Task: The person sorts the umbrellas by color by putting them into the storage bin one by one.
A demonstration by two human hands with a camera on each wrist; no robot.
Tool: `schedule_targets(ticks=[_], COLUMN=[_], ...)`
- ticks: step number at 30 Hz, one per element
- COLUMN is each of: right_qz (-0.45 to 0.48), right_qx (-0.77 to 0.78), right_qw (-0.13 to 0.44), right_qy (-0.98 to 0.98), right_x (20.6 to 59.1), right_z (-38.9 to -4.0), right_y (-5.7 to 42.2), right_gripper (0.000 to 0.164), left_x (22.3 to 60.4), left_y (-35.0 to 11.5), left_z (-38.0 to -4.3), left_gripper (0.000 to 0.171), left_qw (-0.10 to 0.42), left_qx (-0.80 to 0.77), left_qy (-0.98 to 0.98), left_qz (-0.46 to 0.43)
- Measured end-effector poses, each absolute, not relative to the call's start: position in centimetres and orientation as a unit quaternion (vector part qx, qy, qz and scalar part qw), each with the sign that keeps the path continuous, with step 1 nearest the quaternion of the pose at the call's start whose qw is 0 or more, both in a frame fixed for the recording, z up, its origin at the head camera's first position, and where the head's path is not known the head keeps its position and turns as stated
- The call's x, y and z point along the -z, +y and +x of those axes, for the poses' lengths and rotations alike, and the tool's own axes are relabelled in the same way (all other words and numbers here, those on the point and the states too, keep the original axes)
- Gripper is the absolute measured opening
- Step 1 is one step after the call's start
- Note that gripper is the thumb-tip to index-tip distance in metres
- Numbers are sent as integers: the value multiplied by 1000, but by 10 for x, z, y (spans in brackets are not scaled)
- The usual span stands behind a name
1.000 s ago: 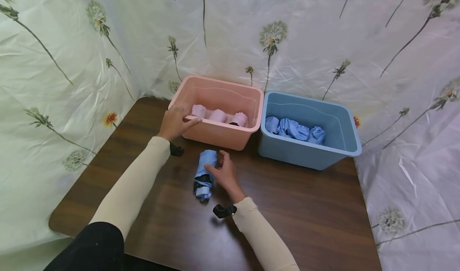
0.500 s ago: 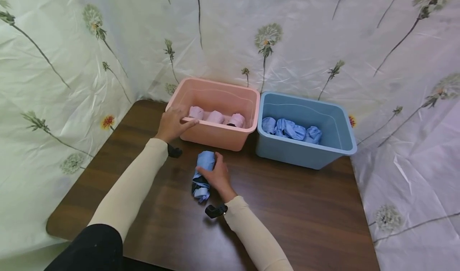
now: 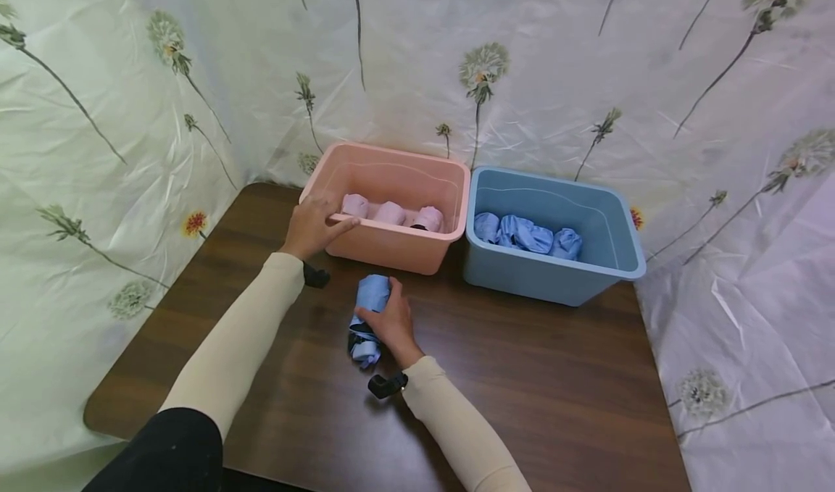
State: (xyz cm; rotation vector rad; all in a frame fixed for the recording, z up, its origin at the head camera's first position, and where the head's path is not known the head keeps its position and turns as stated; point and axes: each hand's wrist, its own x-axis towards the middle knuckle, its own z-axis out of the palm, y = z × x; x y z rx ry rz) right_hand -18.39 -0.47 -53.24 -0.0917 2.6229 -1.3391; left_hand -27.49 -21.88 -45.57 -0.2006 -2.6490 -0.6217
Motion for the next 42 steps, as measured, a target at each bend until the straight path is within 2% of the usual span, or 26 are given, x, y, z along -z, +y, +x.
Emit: schedule_targets(ticks=[7,16,27,33,42], right_qz=[-20,4,-6,-3,-2], right_qx=[458,482,531,541,550], right_qw=[109,130,116,103,115], right_qy=[882,867,839,835,827], right_x=[531,530,524,513,478], right_z=[-185,-185,-181,-183,-184], right_y=[-2,3,17,33,57], right_gripper=[90,95,97,96,94], left_x=[455,454,455,454,456], left_y=[-217,-215,-216,-215,-217], left_z=[-276,-274,-274,-275,-274], left_gripper=[54,54,54,53,52], left_qw=[207,201,195,187,201], left_qx=[228,228,230,231,234], left_qy=[-948,-950,-951,-952,-948], left_qz=[-77,-72,-71,-69,-72])
